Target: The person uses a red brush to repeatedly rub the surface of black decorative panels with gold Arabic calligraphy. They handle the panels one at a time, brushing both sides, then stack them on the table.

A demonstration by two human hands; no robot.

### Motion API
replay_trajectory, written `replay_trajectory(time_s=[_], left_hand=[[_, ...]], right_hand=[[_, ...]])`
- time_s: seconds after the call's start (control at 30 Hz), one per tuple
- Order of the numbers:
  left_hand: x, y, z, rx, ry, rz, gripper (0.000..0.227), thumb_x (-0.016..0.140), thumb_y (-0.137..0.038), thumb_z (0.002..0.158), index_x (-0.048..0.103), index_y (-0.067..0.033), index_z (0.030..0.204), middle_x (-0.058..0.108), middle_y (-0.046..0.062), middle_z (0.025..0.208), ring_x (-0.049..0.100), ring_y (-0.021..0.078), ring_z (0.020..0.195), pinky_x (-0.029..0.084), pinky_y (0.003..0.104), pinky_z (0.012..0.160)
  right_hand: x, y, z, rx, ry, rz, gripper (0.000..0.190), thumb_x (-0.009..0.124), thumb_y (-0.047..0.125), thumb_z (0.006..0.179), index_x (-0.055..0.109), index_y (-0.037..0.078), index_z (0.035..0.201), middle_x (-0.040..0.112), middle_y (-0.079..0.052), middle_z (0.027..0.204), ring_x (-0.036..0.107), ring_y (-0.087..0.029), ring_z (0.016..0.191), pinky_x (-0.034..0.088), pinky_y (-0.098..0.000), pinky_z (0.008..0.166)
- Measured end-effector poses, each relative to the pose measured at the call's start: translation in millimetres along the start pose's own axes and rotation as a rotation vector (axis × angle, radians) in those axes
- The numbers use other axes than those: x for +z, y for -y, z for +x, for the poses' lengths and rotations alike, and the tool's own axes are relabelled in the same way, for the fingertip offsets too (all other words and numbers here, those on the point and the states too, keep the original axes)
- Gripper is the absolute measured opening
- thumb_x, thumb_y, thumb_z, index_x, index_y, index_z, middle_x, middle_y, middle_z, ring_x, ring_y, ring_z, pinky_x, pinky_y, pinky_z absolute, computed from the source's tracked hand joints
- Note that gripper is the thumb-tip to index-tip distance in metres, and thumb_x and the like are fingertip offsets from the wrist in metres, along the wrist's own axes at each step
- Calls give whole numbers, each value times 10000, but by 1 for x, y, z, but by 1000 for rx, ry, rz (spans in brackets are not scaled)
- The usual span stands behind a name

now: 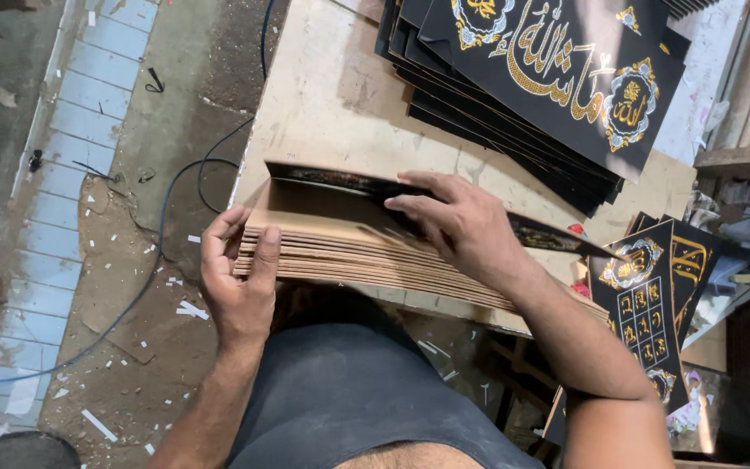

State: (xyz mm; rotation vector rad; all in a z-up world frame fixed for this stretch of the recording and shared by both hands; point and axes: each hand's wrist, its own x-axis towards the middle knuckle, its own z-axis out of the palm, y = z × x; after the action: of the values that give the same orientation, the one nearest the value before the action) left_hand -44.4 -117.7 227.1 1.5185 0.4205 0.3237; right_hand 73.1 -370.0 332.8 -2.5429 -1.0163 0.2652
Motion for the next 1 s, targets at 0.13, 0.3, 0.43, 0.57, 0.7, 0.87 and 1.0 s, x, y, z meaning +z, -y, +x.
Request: replay_trajectory(time_s=[0.13, 0.3, 0.43, 0.57, 0.7, 0.87, 1.0], left_hand=[[1, -9, 5, -3, 1, 38, 457, 710, -318, 1005, 611, 10, 1307, 699, 94, 1180, 667, 160, 1095, 541, 327, 971], [0, -11, 9, 139, -25, 281, 435, 696, -337, 1018, 648, -9, 1301, 672, 153, 1221, 661, 238, 1130, 530, 363, 980], [-1, -3, 11, 184, 3, 300, 466, 652, -374, 1049, 644, -19, 1350, 635, 180, 1295, 644, 287, 1204, 526, 390, 1026], [2, 0, 14, 216, 6, 319, 452, 628, -381, 1067, 668, -30, 1350, 627, 189, 1318, 621, 318, 1259, 520, 416, 1064], [4, 1, 14, 193, 0, 309, 467, 626, -390, 1061, 659, -27, 1353, 621, 185, 1317, 628, 307, 1241, 519, 409, 1054], [4, 2, 12, 199, -4, 322, 461, 633, -364, 1068, 652, -14, 1367, 620, 178, 1338, 624, 301, 1261, 502, 409, 1090], [4, 3, 8, 192, -9, 250, 490, 651, -325, 1070, 596, 14, 1419, 624, 185, 1358, 617, 288, 1279, 488, 392, 1101]], right_hand=[[4, -15, -1, -41, 39, 123, 493, 819, 370, 808, 722, 228, 1271, 427, -142, 1599, 386, -349, 1479, 330, -507, 1189], [1, -32, 7, -67, 8, 163, 528, 839, 423, 730, 756, 246, 1220, 427, -117, 1610, 366, -336, 1500, 307, -507, 1211], [2, -38, 12, -29, -17, 200, 509, 825, 424, 756, 750, 252, 1229, 473, -97, 1607, 404, -300, 1493, 365, -475, 1207], [-1, -40, 14, 199, -63, 405, 452, 645, 539, 923, 641, 350, 1334, 537, 6, 1566, 521, -207, 1471, 462, -387, 1220], [-1, -38, 13, -183, -61, 101, 494, 781, 361, 861, 701, 221, 1327, 458, -141, 1596, 438, -343, 1472, 370, -499, 1199], [1, -34, 10, -96, -53, 150, 495, 783, 398, 864, 692, 235, 1322, 489, -103, 1605, 484, -312, 1466, 402, -492, 1196], [1, -31, 3, -55, -92, 164, 455, 682, 426, 919, 660, 267, 1345, 485, -71, 1596, 496, -300, 1455, 416, -468, 1205]])
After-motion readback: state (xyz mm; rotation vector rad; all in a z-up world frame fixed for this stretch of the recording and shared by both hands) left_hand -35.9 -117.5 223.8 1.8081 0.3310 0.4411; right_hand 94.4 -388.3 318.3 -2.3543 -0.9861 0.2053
